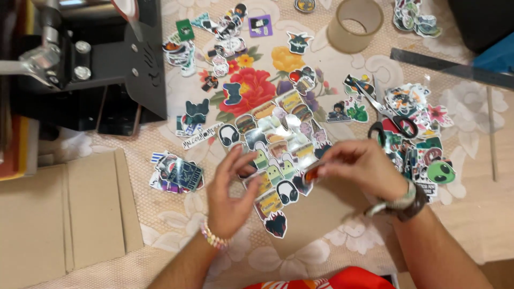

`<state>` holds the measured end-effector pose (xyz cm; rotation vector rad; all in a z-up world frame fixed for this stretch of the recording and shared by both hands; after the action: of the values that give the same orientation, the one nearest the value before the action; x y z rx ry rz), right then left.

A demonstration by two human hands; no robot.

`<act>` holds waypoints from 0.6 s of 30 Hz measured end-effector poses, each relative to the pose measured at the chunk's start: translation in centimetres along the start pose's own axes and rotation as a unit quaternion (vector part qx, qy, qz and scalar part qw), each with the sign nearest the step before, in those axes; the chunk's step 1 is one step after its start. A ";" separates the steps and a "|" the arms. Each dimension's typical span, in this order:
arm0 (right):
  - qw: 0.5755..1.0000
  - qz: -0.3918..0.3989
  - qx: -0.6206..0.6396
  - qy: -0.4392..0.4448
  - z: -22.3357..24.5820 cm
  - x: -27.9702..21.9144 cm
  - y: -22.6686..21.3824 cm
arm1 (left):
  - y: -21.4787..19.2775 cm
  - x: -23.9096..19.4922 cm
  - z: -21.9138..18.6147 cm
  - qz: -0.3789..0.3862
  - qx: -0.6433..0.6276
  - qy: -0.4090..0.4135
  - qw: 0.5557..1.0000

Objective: Applying various stickers to a cardboard sheet and trimming them with scissors

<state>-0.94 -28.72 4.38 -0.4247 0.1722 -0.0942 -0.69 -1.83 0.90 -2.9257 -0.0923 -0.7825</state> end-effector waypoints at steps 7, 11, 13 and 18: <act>0.986 0.084 0.022 -0.140 1.8 -1.8 4.1 | 1.5 -1.6 -2.1 0.096 -0.114 -0.157 0.976; 0.987 0.067 0.109 -0.100 0.6 -2.5 5.8 | 1.8 -2.4 -1.3 -0.013 -0.166 -0.223 0.960; 0.984 0.098 0.127 -0.075 -0.3 -2.3 6.4 | 1.9 -2.6 -0.9 -0.067 -0.216 -0.247 0.942; 0.978 0.054 0.174 -0.107 -0.2 -0.4 3.9 | 2.1 -2.2 -1.8 -0.013 -0.189 -0.266 0.945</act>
<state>-1.14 -25.21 2.68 -0.0745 -0.0344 0.0299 -3.29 -4.19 1.14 -3.4251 -0.0259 0.0213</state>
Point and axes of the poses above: each hand's wrist, its own x-axis towards the middle knuckle, its own y-axis out of the palm, z = x × y, the point moved 1 cm from there along x, towards the middle knuckle, and after that the axes turned 11 degrees about -z, right-handed, at the moved point
